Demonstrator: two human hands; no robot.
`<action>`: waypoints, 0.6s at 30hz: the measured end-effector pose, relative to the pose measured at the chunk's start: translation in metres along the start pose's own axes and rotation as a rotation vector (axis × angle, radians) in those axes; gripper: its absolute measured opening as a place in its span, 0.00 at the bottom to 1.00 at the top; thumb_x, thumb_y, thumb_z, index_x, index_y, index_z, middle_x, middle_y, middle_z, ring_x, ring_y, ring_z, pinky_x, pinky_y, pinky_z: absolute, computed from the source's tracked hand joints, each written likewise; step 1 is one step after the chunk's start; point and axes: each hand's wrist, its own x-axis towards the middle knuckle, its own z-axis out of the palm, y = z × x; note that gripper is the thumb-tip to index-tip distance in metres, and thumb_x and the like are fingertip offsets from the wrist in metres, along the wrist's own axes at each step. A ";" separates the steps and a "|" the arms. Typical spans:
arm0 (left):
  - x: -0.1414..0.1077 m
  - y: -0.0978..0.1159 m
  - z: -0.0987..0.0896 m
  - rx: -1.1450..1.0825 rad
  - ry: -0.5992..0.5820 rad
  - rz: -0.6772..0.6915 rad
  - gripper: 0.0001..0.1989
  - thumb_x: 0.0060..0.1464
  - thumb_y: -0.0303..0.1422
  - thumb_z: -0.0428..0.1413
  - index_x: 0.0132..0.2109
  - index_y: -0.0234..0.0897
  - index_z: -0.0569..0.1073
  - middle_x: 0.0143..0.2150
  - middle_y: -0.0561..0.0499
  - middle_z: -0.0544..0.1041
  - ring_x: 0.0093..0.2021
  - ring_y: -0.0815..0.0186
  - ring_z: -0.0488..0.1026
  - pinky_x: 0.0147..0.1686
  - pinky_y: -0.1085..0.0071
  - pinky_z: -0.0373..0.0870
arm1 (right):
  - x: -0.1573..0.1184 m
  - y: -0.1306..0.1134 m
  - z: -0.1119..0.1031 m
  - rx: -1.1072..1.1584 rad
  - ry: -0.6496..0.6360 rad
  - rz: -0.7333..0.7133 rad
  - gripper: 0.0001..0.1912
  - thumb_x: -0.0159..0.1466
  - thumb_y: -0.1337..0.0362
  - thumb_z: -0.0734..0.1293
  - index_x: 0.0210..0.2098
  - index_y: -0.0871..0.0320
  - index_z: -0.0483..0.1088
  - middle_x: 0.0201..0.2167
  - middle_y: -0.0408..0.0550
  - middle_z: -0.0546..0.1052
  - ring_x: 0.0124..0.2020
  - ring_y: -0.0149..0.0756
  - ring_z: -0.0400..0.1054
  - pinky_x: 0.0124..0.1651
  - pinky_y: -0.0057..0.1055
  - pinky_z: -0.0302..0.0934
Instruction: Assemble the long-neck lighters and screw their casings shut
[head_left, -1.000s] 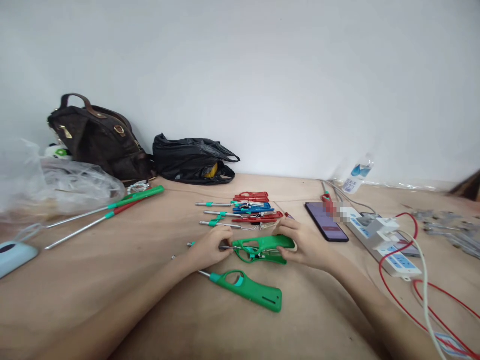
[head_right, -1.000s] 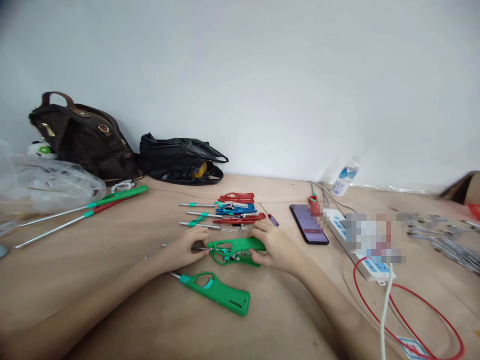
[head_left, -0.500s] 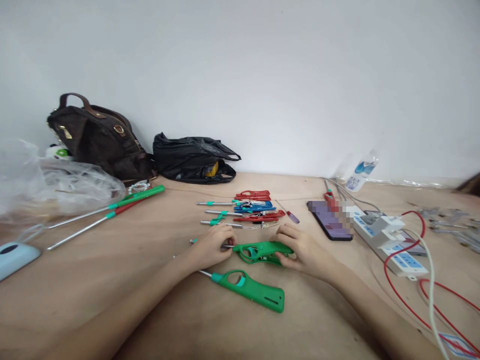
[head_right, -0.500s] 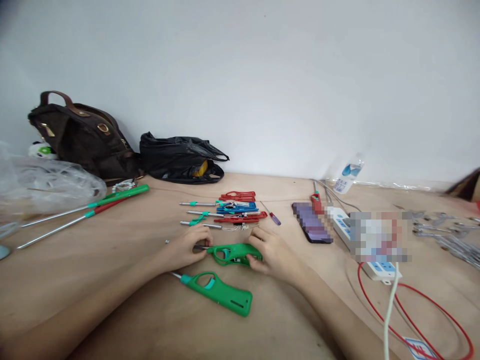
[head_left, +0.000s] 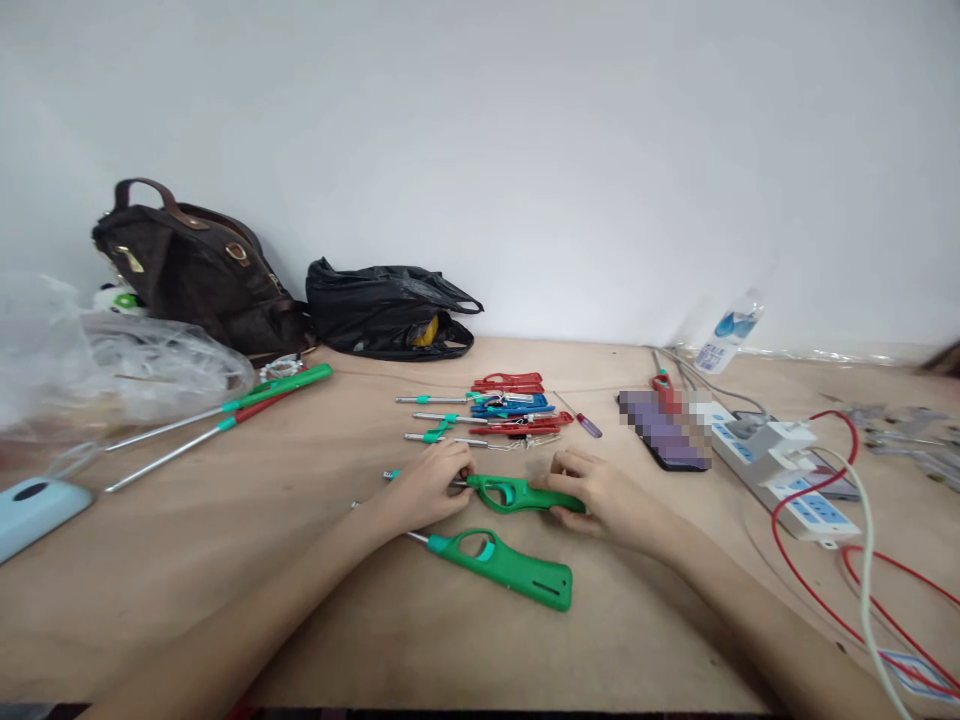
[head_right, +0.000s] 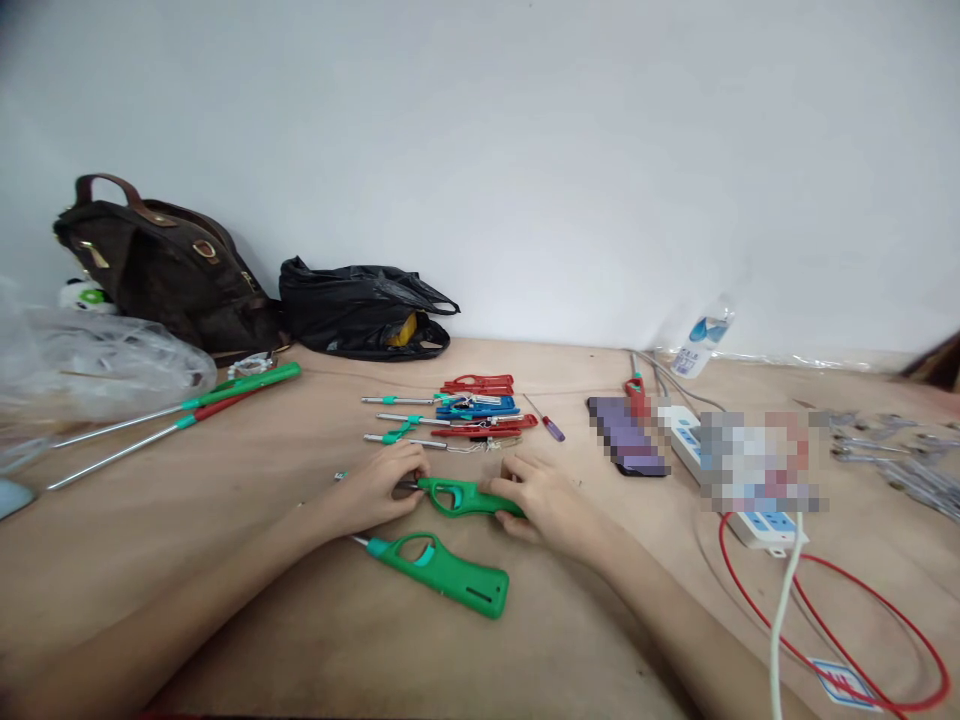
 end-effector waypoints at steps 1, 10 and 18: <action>0.000 0.001 -0.001 -0.011 -0.004 -0.003 0.06 0.46 0.22 0.50 0.32 0.36 0.64 0.35 0.50 0.68 0.40 0.62 0.65 0.37 0.69 0.62 | 0.000 0.001 0.000 0.004 -0.005 -0.003 0.20 0.60 0.68 0.64 0.52 0.56 0.68 0.39 0.51 0.70 0.41 0.40 0.66 0.43 0.35 0.63; 0.000 0.000 0.000 -0.014 -0.003 0.016 0.06 0.48 0.22 0.51 0.34 0.35 0.68 0.35 0.49 0.71 0.39 0.61 0.67 0.38 0.68 0.63 | 0.001 0.002 0.008 -0.048 -0.003 -0.027 0.18 0.61 0.68 0.64 0.50 0.56 0.69 0.42 0.52 0.73 0.44 0.41 0.66 0.48 0.39 0.61; -0.001 0.000 -0.001 0.117 0.008 0.099 0.04 0.51 0.23 0.52 0.33 0.35 0.69 0.37 0.49 0.71 0.39 0.62 0.67 0.40 0.67 0.63 | 0.001 0.004 0.012 -0.097 -0.011 -0.025 0.17 0.61 0.67 0.64 0.50 0.55 0.69 0.43 0.51 0.73 0.44 0.41 0.67 0.48 0.39 0.61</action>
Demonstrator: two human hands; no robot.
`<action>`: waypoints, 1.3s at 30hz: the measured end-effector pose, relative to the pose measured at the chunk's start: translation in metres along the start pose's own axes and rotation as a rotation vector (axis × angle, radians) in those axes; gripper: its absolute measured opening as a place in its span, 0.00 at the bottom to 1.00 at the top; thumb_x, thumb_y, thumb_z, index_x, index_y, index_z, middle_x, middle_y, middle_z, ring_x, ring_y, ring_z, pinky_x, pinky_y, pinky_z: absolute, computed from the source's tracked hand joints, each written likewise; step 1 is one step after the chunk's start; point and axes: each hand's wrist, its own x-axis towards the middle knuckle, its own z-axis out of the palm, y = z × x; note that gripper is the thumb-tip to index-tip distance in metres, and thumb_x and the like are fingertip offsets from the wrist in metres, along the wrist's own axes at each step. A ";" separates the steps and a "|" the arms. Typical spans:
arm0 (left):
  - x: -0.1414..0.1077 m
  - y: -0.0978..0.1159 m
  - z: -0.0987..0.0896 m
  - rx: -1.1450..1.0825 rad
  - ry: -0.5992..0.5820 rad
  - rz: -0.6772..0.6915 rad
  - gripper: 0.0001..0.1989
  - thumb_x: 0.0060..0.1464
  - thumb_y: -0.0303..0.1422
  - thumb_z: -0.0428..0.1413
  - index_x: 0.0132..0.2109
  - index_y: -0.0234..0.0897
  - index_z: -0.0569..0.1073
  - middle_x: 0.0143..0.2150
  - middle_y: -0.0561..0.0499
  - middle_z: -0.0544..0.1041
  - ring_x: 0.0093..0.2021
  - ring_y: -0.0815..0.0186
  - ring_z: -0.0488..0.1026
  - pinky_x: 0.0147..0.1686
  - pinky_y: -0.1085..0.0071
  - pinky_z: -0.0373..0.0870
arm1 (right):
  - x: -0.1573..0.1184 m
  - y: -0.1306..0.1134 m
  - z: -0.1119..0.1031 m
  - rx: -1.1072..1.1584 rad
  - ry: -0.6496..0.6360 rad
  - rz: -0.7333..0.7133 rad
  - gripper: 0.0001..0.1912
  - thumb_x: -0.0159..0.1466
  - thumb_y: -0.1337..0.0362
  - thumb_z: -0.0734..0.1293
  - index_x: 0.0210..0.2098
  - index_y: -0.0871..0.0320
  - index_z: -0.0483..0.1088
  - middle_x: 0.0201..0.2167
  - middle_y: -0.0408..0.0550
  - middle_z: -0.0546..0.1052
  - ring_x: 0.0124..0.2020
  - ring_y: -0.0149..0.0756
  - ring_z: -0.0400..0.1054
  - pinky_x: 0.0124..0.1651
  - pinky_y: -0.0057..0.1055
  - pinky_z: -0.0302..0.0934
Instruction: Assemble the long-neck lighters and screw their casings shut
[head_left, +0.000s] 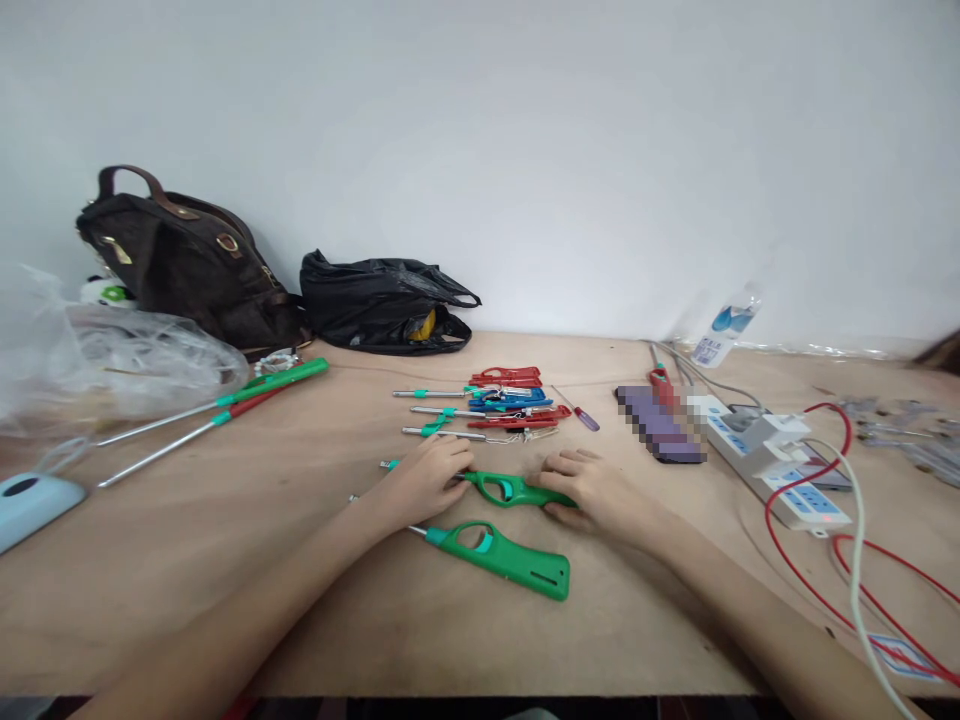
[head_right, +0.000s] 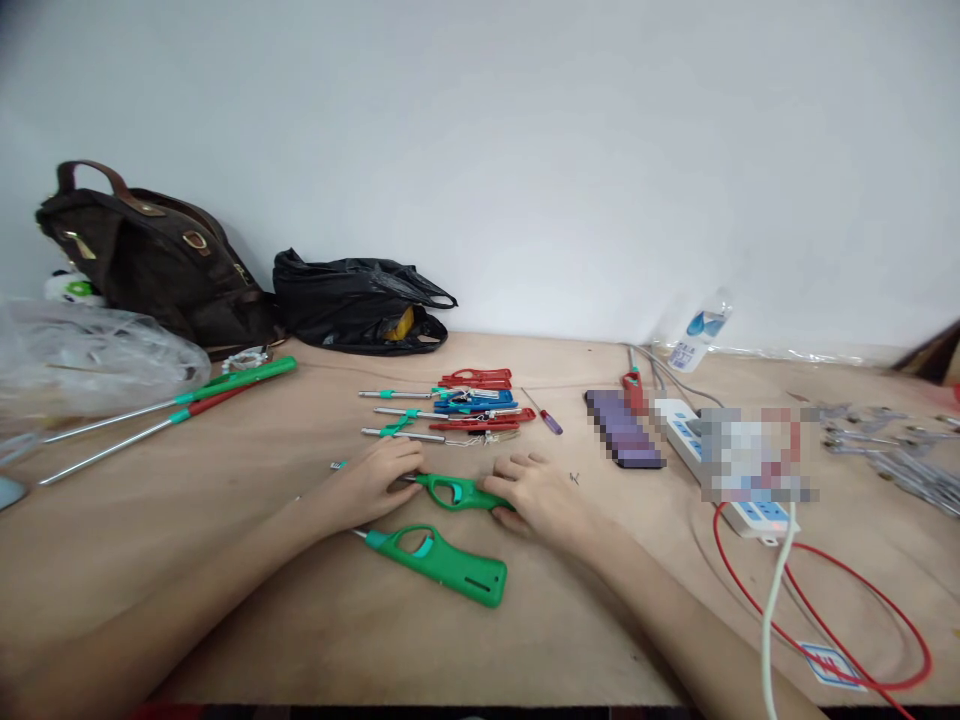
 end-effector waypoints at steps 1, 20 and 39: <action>0.000 0.000 -0.001 0.037 -0.010 0.011 0.03 0.52 0.23 0.52 0.33 0.35 0.69 0.37 0.48 0.71 0.40 0.61 0.67 0.41 0.67 0.63 | 0.000 -0.001 -0.001 -0.013 -0.004 0.006 0.16 0.62 0.67 0.64 0.50 0.55 0.70 0.43 0.51 0.73 0.43 0.41 0.67 0.47 0.39 0.61; 0.004 0.003 0.006 0.342 -0.029 0.202 0.08 0.59 0.22 0.50 0.33 0.32 0.71 0.36 0.45 0.71 0.40 0.59 0.67 0.41 0.64 0.62 | 0.006 -0.007 0.007 -0.202 -0.021 0.059 0.13 0.60 0.67 0.68 0.46 0.55 0.73 0.35 0.49 0.72 0.36 0.38 0.68 0.36 0.31 0.61; 0.008 0.009 0.002 0.065 -0.118 -0.141 0.03 0.58 0.25 0.52 0.35 0.33 0.66 0.38 0.47 0.70 0.40 0.59 0.66 0.40 0.64 0.64 | 0.018 -0.009 0.012 0.481 0.015 0.324 0.11 0.58 0.70 0.67 0.42 0.59 0.68 0.40 0.48 0.71 0.42 0.36 0.66 0.44 0.32 0.60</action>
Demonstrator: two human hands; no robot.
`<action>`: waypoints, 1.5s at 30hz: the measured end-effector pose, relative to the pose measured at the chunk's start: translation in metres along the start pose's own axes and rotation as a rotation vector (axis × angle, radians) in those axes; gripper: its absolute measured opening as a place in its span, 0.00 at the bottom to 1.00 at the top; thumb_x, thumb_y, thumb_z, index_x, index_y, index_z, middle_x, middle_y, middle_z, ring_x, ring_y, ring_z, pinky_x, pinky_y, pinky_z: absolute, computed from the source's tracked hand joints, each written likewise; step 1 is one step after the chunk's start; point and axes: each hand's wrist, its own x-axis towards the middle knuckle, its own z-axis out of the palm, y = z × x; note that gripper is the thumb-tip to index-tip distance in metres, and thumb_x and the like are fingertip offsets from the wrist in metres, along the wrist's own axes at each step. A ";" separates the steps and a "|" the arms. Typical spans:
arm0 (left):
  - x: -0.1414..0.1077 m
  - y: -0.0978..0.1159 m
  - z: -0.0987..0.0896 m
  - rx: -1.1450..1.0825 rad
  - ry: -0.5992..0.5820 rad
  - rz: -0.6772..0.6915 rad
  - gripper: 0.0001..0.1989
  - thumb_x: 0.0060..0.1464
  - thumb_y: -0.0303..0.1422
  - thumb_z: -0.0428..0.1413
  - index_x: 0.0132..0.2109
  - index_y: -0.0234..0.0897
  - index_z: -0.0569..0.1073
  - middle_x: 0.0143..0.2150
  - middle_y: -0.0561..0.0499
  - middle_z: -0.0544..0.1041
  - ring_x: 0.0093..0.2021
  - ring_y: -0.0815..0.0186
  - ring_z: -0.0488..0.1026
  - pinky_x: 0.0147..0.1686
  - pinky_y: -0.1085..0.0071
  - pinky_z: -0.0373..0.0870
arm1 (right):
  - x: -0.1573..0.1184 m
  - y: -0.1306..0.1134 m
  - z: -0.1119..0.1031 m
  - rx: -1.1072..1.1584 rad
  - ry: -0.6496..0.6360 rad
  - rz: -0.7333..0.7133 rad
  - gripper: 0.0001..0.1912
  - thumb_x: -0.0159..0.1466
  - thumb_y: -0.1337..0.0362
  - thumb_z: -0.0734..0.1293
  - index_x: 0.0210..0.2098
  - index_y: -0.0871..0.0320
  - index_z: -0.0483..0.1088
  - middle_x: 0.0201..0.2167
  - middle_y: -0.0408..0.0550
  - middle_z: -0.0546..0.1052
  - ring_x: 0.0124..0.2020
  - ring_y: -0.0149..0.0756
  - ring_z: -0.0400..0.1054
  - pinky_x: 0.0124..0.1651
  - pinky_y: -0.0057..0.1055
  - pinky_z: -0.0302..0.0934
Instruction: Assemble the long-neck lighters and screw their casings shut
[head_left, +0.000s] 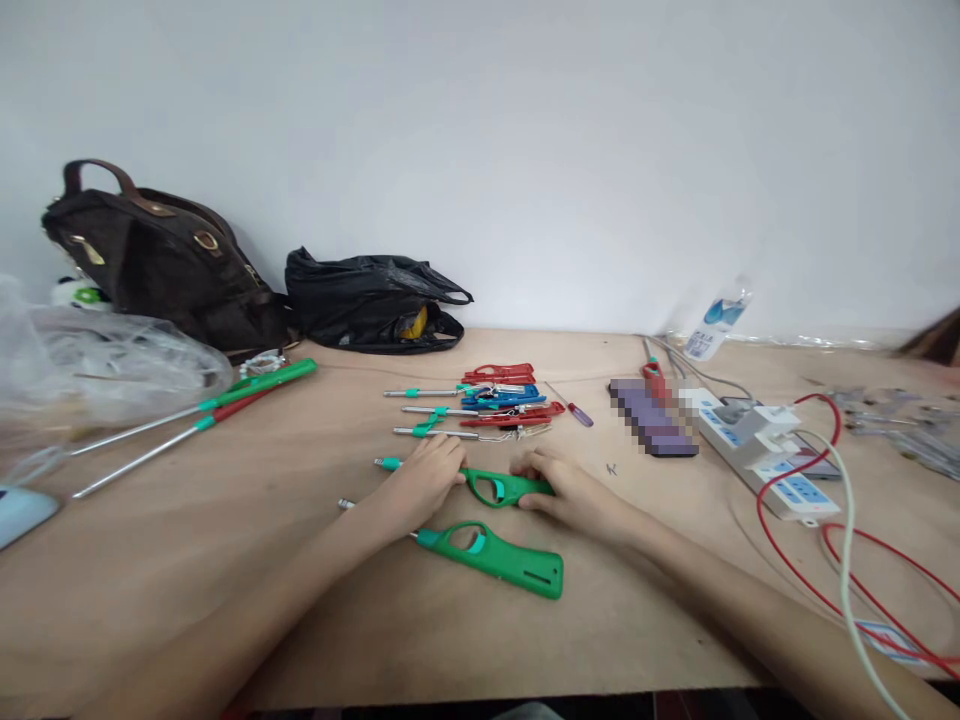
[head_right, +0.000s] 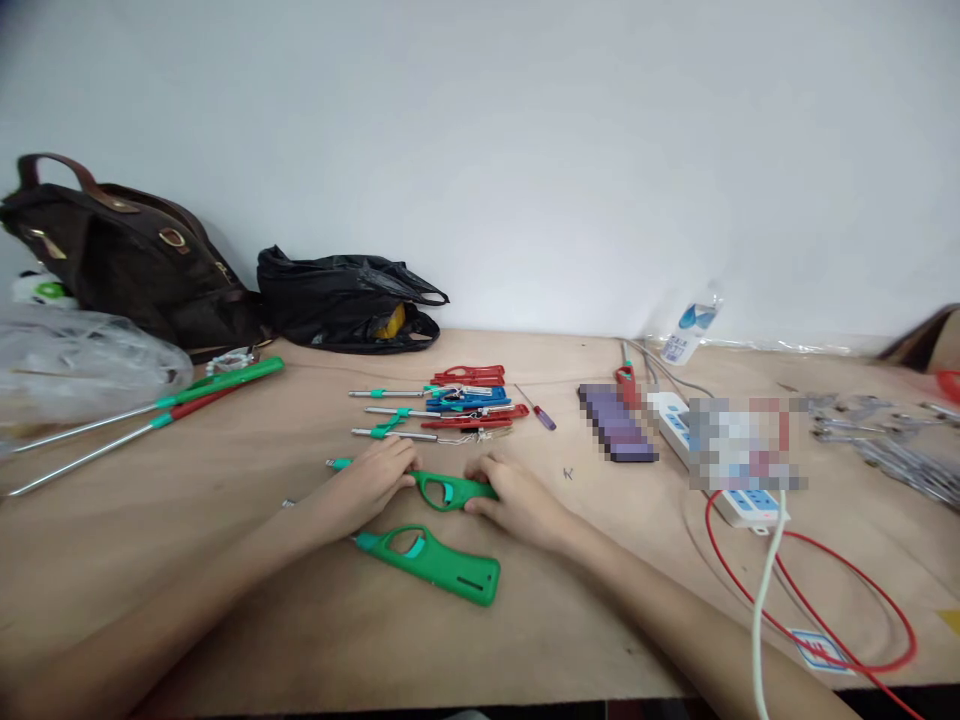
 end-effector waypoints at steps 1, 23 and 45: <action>0.000 0.000 0.001 -0.024 0.019 -0.003 0.03 0.58 0.25 0.52 0.35 0.33 0.66 0.38 0.47 0.70 0.40 0.59 0.66 0.40 0.64 0.64 | 0.000 0.000 -0.001 0.027 -0.019 0.007 0.10 0.59 0.70 0.67 0.41 0.59 0.69 0.40 0.48 0.71 0.42 0.36 0.67 0.44 0.32 0.60; -0.009 0.009 -0.010 0.123 0.337 0.300 0.10 0.60 0.23 0.46 0.35 0.32 0.70 0.34 0.47 0.70 0.37 0.61 0.64 0.38 0.65 0.64 | 0.013 -0.036 0.006 -0.608 -0.021 -0.087 0.13 0.67 0.57 0.60 0.44 0.61 0.64 0.35 0.54 0.77 0.32 0.43 0.73 0.28 0.31 0.56; -0.013 -0.048 -0.041 0.093 0.377 0.237 0.15 0.57 0.37 0.55 0.51 0.39 0.71 0.51 0.45 0.73 0.52 0.55 0.68 0.52 0.56 0.63 | 0.026 -0.021 0.000 -0.784 0.131 -0.107 0.11 0.68 0.60 0.59 0.39 0.61 0.68 0.32 0.55 0.78 0.33 0.40 0.72 0.38 0.32 0.56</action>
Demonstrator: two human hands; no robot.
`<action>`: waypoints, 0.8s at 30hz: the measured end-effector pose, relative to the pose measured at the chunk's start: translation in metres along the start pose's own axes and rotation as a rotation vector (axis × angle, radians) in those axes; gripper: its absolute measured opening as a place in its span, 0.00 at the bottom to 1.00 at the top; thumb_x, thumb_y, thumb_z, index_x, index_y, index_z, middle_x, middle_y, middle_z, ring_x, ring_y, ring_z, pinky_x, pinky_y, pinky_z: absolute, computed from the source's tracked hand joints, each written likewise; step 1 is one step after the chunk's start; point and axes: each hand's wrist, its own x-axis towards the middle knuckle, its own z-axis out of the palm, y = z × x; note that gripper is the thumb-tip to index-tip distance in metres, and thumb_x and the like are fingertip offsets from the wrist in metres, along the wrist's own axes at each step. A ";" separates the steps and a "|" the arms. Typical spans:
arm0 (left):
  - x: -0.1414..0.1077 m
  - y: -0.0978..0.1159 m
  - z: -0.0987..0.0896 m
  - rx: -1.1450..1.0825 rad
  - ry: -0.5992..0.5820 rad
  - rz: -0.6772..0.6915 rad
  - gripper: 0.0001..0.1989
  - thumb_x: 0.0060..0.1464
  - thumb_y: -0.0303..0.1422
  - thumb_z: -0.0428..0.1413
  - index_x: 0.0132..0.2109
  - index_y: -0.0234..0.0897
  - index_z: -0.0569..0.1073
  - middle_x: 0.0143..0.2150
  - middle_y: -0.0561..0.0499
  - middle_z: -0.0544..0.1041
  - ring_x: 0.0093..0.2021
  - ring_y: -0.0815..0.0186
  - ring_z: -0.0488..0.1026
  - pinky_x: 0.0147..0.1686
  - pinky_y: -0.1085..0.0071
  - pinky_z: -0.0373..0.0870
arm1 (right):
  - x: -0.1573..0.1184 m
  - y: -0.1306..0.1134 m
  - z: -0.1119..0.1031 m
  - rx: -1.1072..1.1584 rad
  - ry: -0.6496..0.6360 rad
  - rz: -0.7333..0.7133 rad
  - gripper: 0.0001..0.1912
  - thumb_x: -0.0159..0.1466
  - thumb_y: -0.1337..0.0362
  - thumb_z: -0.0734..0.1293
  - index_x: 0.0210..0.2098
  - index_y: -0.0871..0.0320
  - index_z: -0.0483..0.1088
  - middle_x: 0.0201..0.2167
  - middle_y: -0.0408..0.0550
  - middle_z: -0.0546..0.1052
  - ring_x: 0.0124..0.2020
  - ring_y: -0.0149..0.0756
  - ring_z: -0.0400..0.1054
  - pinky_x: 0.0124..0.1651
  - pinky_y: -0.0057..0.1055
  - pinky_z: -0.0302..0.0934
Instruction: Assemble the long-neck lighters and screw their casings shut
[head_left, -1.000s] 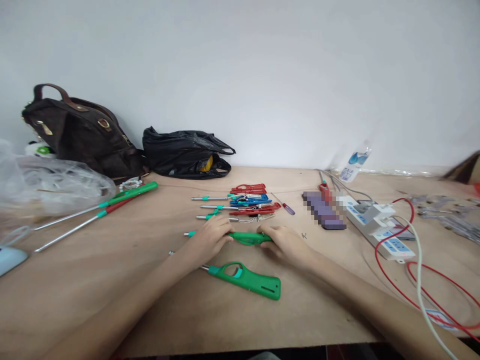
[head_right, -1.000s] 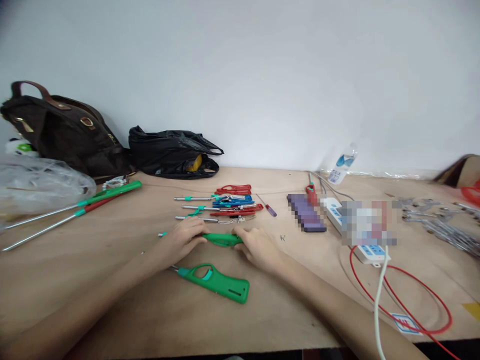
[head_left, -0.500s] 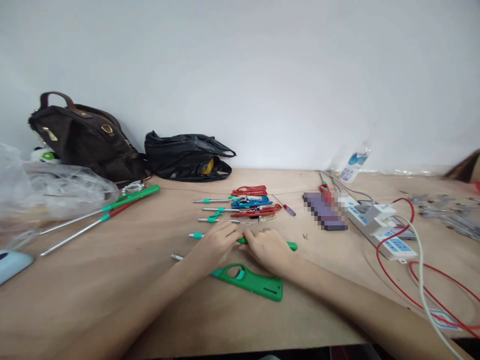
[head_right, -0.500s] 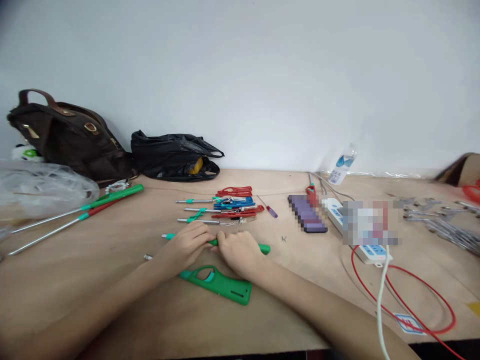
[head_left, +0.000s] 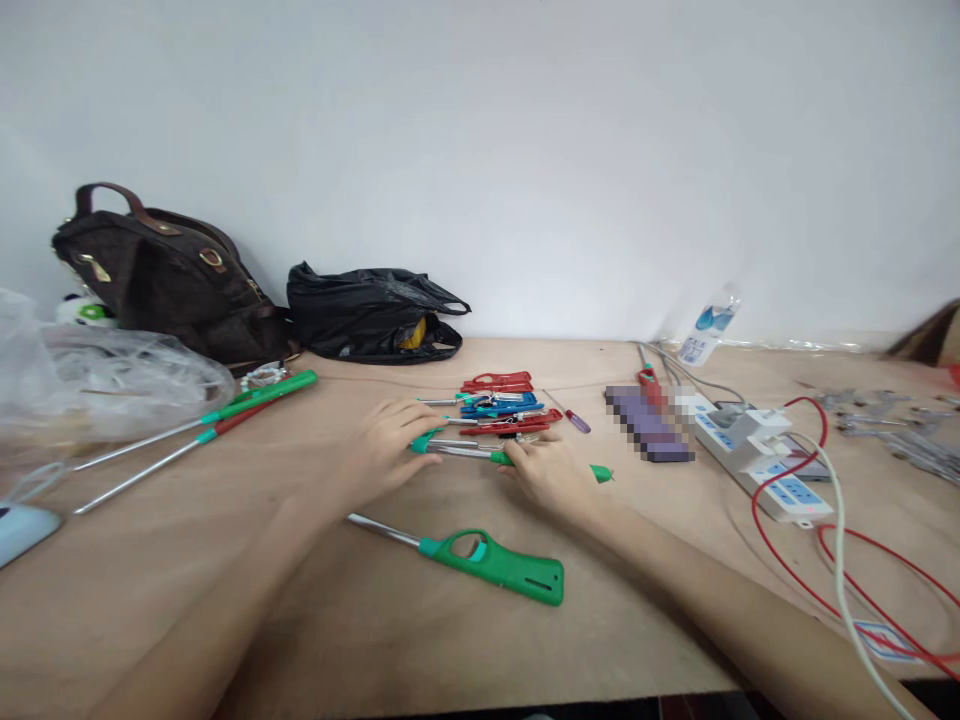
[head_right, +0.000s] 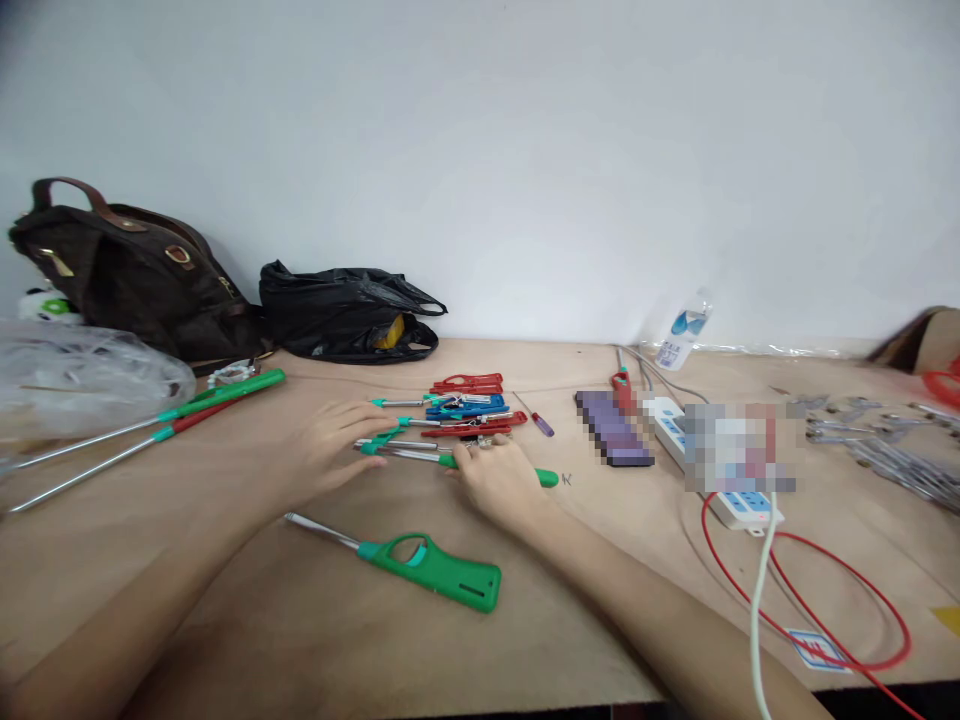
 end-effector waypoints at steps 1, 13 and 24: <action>-0.002 -0.006 -0.001 0.040 -0.027 -0.022 0.17 0.57 0.38 0.55 0.52 0.39 0.70 0.51 0.44 0.74 0.52 0.54 0.68 0.52 0.55 0.64 | 0.000 0.002 0.001 -0.007 0.013 -0.004 0.10 0.67 0.61 0.59 0.38 0.61 0.68 0.32 0.55 0.78 0.34 0.40 0.72 0.39 0.32 0.56; -0.009 -0.019 0.015 0.138 -0.049 0.004 0.12 0.62 0.32 0.49 0.50 0.37 0.71 0.51 0.43 0.74 0.51 0.56 0.70 0.51 0.58 0.65 | -0.001 0.011 -0.002 -0.004 0.084 0.017 0.12 0.68 0.59 0.59 0.37 0.61 0.68 0.34 0.54 0.78 0.35 0.39 0.70 0.40 0.32 0.54; 0.002 0.020 0.028 0.194 -0.047 0.148 0.12 0.64 0.32 0.45 0.40 0.34 0.72 0.35 0.47 0.74 0.37 0.60 0.69 0.40 0.65 0.65 | -0.004 -0.004 -0.001 -0.054 0.160 -0.109 0.09 0.68 0.63 0.59 0.36 0.61 0.67 0.29 0.51 0.77 0.29 0.37 0.69 0.38 0.34 0.52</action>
